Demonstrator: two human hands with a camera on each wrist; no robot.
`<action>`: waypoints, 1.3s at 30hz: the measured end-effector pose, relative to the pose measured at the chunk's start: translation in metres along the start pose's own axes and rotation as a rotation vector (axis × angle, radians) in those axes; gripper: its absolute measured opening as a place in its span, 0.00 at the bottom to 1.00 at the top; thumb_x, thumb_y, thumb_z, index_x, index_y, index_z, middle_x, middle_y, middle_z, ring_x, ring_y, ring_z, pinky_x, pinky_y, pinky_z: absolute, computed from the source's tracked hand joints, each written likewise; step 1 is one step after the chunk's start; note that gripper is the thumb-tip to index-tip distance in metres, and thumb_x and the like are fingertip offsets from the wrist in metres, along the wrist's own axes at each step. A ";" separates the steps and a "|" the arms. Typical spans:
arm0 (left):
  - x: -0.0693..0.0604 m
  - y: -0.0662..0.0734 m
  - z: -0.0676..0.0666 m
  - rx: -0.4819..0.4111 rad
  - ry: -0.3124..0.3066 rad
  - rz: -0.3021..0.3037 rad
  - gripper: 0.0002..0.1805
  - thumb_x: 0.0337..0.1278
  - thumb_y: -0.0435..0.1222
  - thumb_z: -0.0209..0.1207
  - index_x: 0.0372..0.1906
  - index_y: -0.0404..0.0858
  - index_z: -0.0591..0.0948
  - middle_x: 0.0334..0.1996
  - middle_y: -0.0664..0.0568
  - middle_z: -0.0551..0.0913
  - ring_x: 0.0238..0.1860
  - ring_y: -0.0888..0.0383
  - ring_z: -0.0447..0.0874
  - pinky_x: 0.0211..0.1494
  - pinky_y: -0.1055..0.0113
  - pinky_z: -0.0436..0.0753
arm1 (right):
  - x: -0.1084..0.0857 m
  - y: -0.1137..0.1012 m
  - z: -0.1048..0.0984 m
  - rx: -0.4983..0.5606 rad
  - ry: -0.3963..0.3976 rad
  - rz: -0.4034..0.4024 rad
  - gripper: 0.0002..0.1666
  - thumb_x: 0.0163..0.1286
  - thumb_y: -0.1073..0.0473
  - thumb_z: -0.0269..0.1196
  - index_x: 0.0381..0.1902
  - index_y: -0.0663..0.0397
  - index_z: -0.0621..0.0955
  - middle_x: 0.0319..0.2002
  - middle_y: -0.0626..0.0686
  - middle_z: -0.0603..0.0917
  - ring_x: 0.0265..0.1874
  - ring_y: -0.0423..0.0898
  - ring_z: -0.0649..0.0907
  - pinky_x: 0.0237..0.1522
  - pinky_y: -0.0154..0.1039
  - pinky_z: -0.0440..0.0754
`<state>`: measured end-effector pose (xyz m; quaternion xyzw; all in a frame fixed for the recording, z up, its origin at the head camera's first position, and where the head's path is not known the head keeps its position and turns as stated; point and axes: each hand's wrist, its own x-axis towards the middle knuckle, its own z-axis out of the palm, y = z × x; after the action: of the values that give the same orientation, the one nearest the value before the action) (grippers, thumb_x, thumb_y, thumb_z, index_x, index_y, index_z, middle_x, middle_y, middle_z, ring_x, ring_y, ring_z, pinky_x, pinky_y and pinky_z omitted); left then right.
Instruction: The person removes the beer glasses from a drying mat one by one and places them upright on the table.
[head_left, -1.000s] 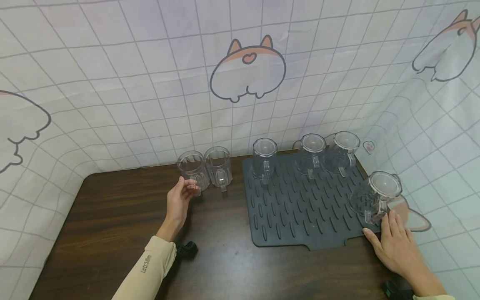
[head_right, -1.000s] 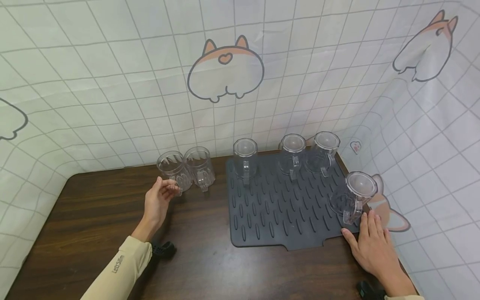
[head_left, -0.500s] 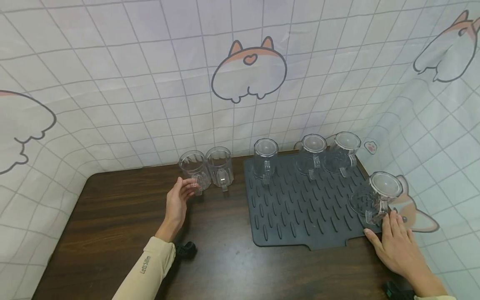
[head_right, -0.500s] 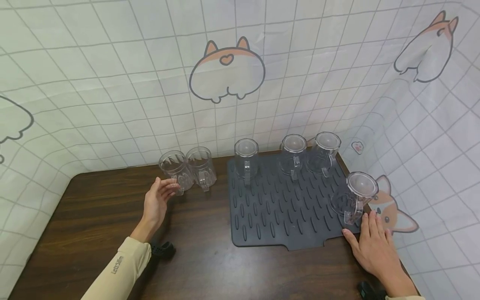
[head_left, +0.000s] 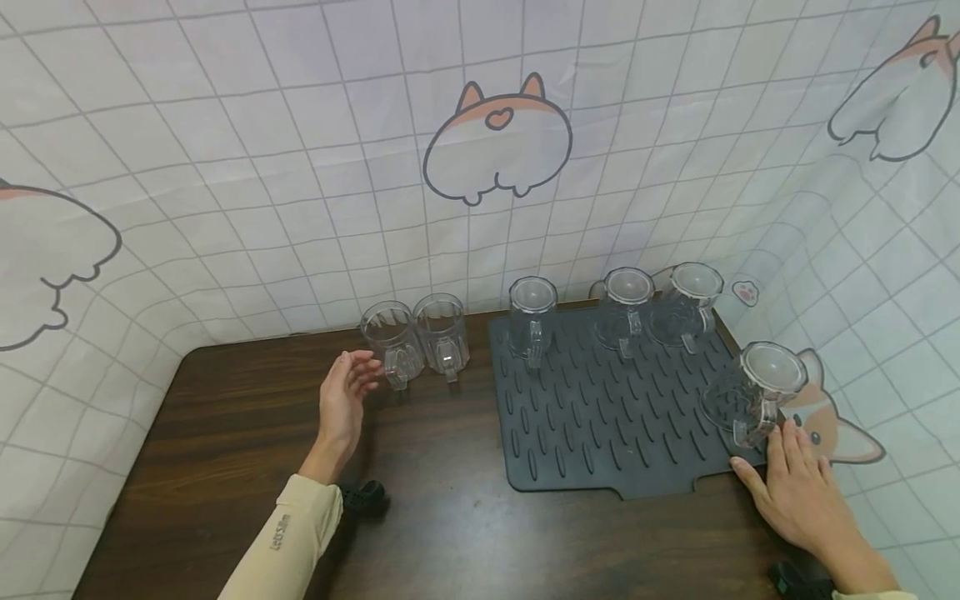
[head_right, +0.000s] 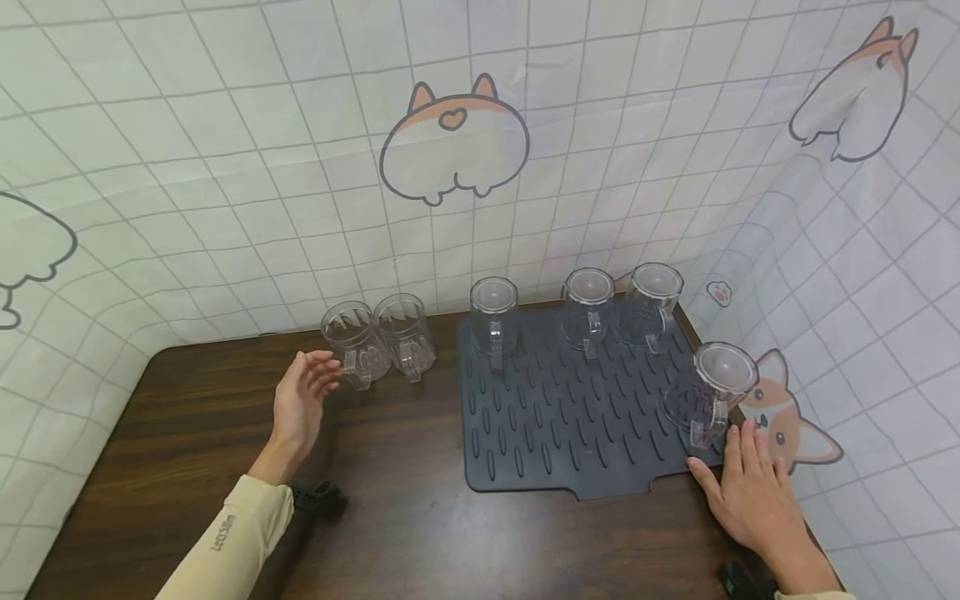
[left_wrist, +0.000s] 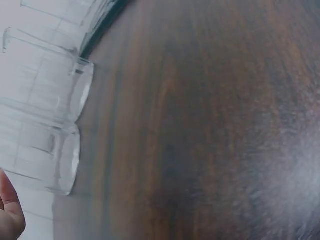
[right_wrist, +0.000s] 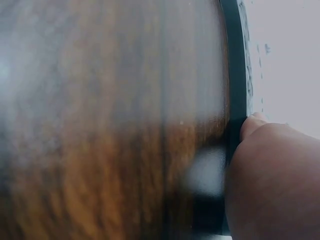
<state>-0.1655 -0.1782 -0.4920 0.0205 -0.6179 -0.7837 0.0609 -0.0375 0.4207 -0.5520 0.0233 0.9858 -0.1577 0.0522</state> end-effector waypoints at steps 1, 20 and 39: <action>0.000 0.002 0.000 -0.004 0.005 0.007 0.22 0.83 0.53 0.42 0.51 0.42 0.78 0.40 0.60 0.85 0.47 0.61 0.83 0.54 0.66 0.78 | 0.000 0.000 0.000 -0.001 -0.001 -0.003 0.54 0.85 0.35 0.39 0.76 0.84 0.44 0.76 0.84 0.39 0.78 0.78 0.37 0.71 0.82 0.41; 0.003 0.039 0.031 -0.178 -0.057 0.226 0.17 0.81 0.45 0.46 0.51 0.38 0.80 0.42 0.55 0.85 0.47 0.59 0.82 0.53 0.68 0.79 | 0.001 -0.001 -0.003 0.001 -0.006 -0.015 0.54 0.85 0.35 0.38 0.77 0.82 0.40 0.76 0.84 0.35 0.78 0.79 0.37 0.71 0.82 0.39; -0.004 0.055 0.092 -0.106 -0.236 0.285 0.15 0.77 0.44 0.44 0.50 0.43 0.79 0.43 0.58 0.83 0.49 0.59 0.82 0.54 0.64 0.75 | 0.002 0.000 0.000 0.015 -0.016 0.005 0.55 0.84 0.33 0.38 0.78 0.80 0.40 0.77 0.82 0.35 0.78 0.79 0.38 0.69 0.83 0.42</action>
<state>-0.1681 -0.1012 -0.4174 -0.1625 -0.5752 -0.7955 0.0992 -0.0392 0.4206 -0.5524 0.0251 0.9841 -0.1653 0.0603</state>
